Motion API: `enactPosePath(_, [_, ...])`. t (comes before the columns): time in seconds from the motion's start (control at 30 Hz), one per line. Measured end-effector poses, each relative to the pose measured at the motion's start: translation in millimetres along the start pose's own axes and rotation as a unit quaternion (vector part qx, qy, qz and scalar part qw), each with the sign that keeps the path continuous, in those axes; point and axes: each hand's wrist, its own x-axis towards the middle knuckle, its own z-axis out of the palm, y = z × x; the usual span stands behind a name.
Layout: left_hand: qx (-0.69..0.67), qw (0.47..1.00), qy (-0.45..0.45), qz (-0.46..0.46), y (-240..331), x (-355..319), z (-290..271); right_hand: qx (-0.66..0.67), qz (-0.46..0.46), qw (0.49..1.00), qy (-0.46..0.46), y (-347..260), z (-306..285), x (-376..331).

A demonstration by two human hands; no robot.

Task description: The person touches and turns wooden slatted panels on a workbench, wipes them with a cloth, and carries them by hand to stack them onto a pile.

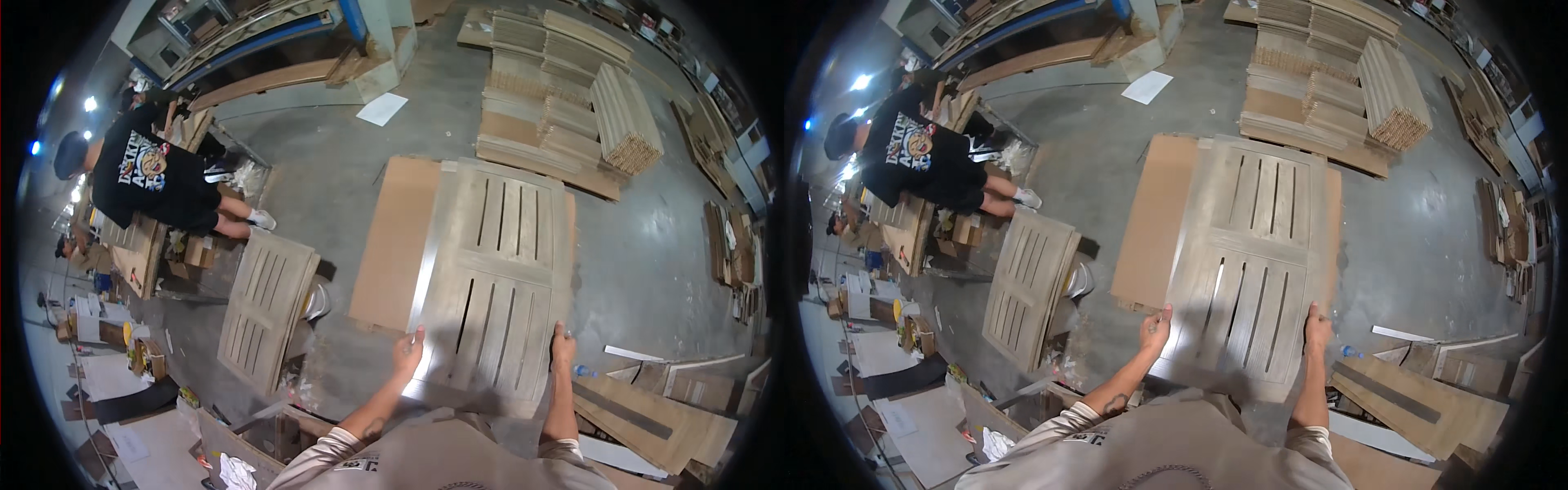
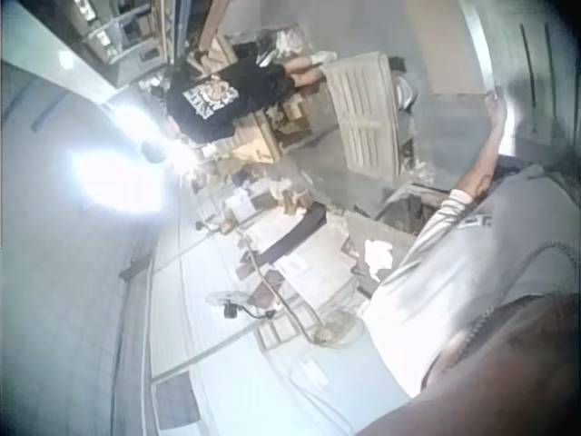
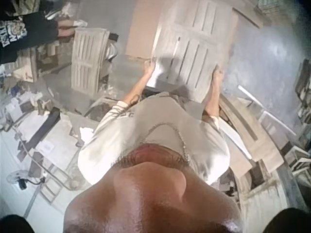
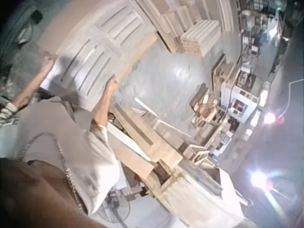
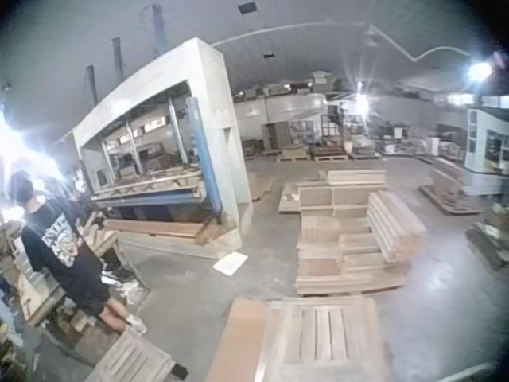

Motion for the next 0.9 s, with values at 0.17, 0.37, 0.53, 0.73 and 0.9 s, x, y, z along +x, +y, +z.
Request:
enactPosePath(0.17, [-0.016,0.999,0.033,0.016,14.2,13.4,7.1,-0.029,-0.018,0.999,-0.018,-45.5,13.5,9.8])
enactPosePath(0.37, [-0.032,0.996,0.029,0.072,-12.6,50.2,10.2,-0.006,0.006,0.996,-0.088,-30.8,44.5,30.4])
enactPosePath(0.53, [0.010,0.999,-0.016,0.039,-78.4,68.6,29.0,-0.012,-0.026,0.996,-0.080,0.5,65.6,41.8])
enactPosePath(0.73, [0.102,0.947,-0.280,0.123,-78.8,57.3,-7.2,-0.197,-0.115,0.956,-0.185,51.1,81.4,77.5])
enactPosePath(0.9, [-0.167,0.969,-0.177,0.032,-122.1,24.8,-53.6,-0.194,-0.061,0.966,-0.157,73.3,123.8,79.1])
